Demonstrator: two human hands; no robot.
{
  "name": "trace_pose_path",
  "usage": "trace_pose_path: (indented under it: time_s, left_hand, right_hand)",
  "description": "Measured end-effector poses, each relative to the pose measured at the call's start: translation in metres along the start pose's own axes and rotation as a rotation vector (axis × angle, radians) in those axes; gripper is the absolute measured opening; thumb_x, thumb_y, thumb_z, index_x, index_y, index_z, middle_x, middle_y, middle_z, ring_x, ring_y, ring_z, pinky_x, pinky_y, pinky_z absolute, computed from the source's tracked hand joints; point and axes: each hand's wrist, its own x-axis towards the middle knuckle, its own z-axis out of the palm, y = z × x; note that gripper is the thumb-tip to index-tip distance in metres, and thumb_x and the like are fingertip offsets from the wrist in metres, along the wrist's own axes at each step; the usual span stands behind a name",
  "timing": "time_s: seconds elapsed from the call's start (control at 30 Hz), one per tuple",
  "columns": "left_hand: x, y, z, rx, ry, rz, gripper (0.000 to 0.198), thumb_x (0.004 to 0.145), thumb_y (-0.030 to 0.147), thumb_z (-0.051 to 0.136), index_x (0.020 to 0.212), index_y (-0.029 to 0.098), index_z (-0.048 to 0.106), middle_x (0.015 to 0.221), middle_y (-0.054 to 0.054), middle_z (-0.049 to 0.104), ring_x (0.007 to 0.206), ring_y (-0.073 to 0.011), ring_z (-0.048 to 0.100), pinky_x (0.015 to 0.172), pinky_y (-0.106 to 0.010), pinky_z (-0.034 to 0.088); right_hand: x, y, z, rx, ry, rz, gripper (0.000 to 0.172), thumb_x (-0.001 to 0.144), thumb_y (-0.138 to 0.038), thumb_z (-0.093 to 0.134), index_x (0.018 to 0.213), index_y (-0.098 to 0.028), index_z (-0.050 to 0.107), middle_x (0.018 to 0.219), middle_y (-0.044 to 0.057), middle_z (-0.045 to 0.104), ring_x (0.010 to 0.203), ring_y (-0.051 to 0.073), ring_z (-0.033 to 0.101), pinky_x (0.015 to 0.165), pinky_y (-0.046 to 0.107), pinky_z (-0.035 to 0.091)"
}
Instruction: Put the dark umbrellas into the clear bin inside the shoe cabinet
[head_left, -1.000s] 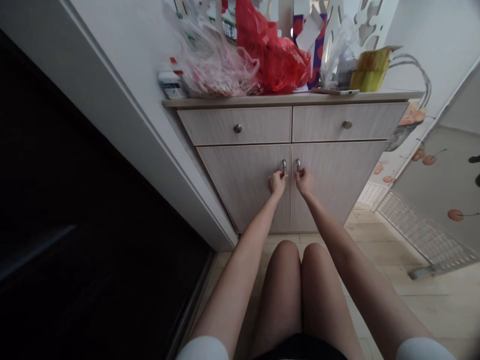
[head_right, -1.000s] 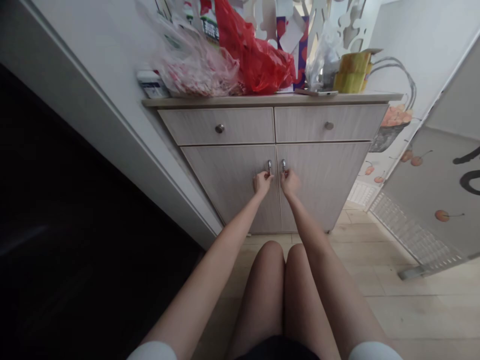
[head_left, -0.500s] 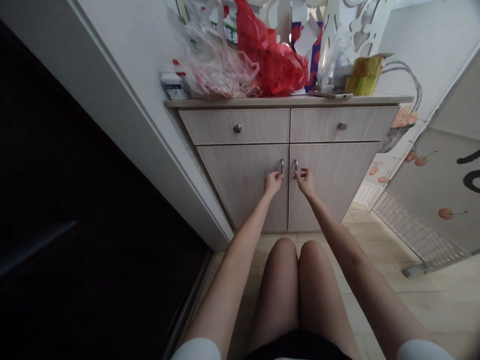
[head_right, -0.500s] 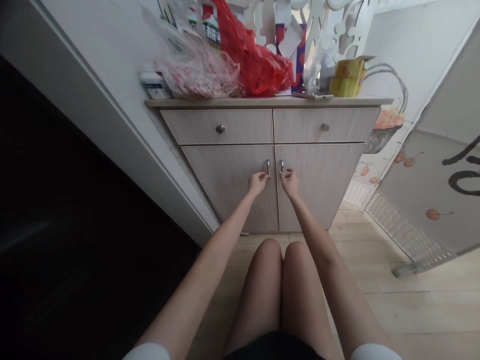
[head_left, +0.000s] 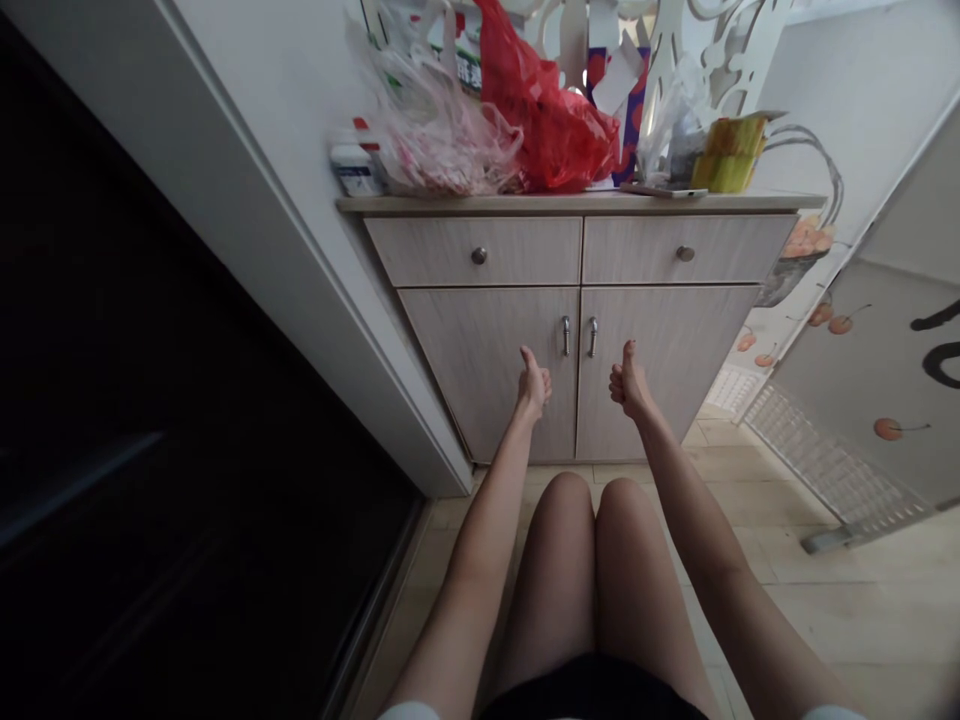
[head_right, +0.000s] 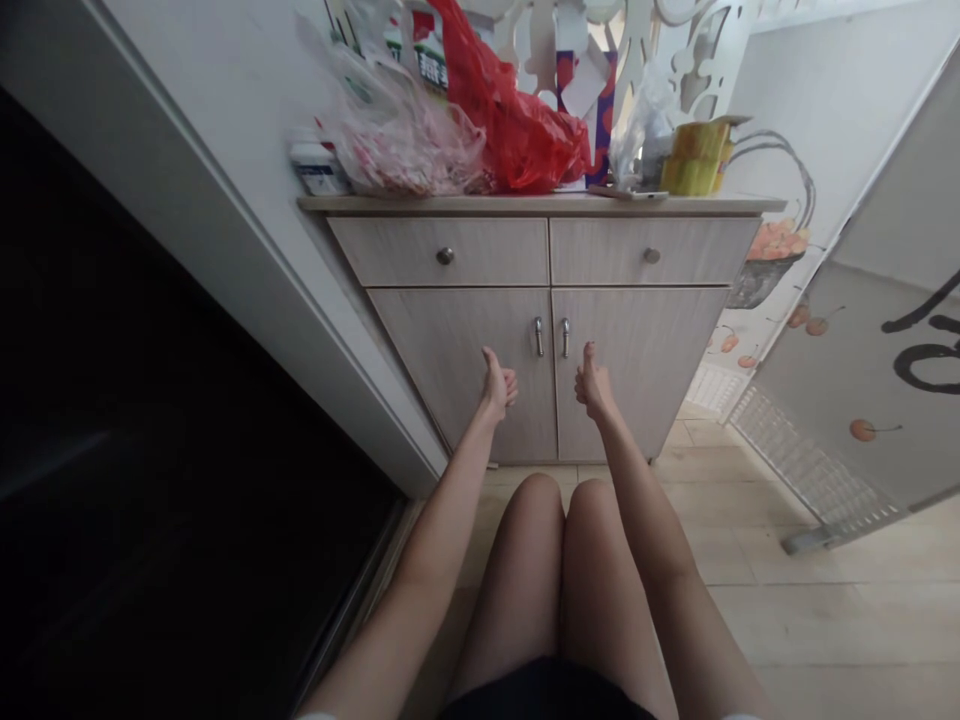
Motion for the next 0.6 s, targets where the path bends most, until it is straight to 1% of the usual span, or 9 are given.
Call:
trace_pose_path:
  time_s: [0.1,0.2,0.3,0.4,0.5,0.57,0.6]
  left_hand:
    - [0.003,-0.001,0.004,0.046,0.041,-0.004,0.073,0.071,0.091,-0.011,0.051,0.025,0.014,0.044,0.004,0.012,0.037,-0.0086,0.015,0.040,-0.026,0.013]
    - [0.009,-0.007,0.008,0.094,0.082,-0.018,0.074,0.069,0.092,-0.011,0.051,0.025,0.015,0.043,0.003,0.014,0.037,-0.0096,0.019,0.040,-0.027,0.013]
    - [0.017,-0.015,0.009,0.157,0.102,-0.016,0.075,0.069,0.092,-0.012,0.051,0.026,0.019,0.042,0.002,0.019,0.037,-0.0116,0.026,0.040,-0.027,0.015]
    - [0.023,-0.023,0.008,0.203,0.101,0.019,0.077,0.072,0.090,-0.012,0.051,0.026,0.027,0.042,0.000,0.028,0.039,-0.0140,0.035,0.041,-0.028,0.020]
    - [0.030,-0.025,0.008,0.263,0.141,0.070,0.078,0.080,0.087,-0.003,0.053,0.025,0.037,0.046,-0.003,0.040,0.047,-0.0161,0.047,0.044,-0.028,0.028]
    - [0.036,-0.020,0.011,0.346,0.203,0.119,0.073,0.088,0.082,0.012,0.056,0.024,0.044,0.054,-0.005,0.051,0.056,-0.0177,0.055,0.051,-0.028,0.035]
    - [0.041,-0.017,0.014,0.395,0.237,0.158,0.068,0.091,0.077,0.023,0.060,0.023,0.049,0.061,-0.006,0.057,0.063,-0.0187,0.059,0.056,-0.028,0.039]
  right_hand:
    - [0.003,0.003,0.003,0.002,0.004,0.053,0.076,0.063,-0.103,0.027,0.060,-0.028,0.014,0.048,-0.011,0.012,0.038,0.006,0.011,0.035,0.023,0.009]
    - [0.006,0.010,0.004,-0.019,0.018,0.078,0.077,0.062,-0.104,0.026,0.060,-0.028,0.014,0.047,-0.011,0.013,0.038,0.006,0.012,0.034,0.023,0.010]
    - [0.010,0.016,0.002,-0.074,0.012,0.067,0.075,0.064,-0.103,0.022,0.061,-0.029,0.016,0.046,-0.010,0.015,0.037,0.008,0.015,0.033,0.024,0.013]
    - [0.017,0.023,-0.002,-0.135,0.032,0.029,0.072,0.068,-0.101,0.021,0.061,-0.029,0.021,0.046,-0.009,0.020,0.038,0.010,0.022,0.034,0.025,0.019]
    - [0.028,0.028,-0.004,-0.212,0.121,-0.059,0.069,0.075,-0.096,0.026,0.061,-0.028,0.029,0.049,-0.005,0.031,0.043,0.012,0.034,0.040,0.026,0.029]
    - [0.040,0.029,-0.002,-0.300,0.193,-0.198,0.065,0.079,-0.089,0.035,0.065,-0.026,0.038,0.057,-0.001,0.044,0.053,0.015,0.047,0.050,0.027,0.039]
    - [0.048,0.030,0.001,-0.356,0.231,-0.284,0.061,0.081,-0.084,0.040,0.069,-0.024,0.045,0.064,0.002,0.052,0.062,0.017,0.053,0.058,0.029,0.044]
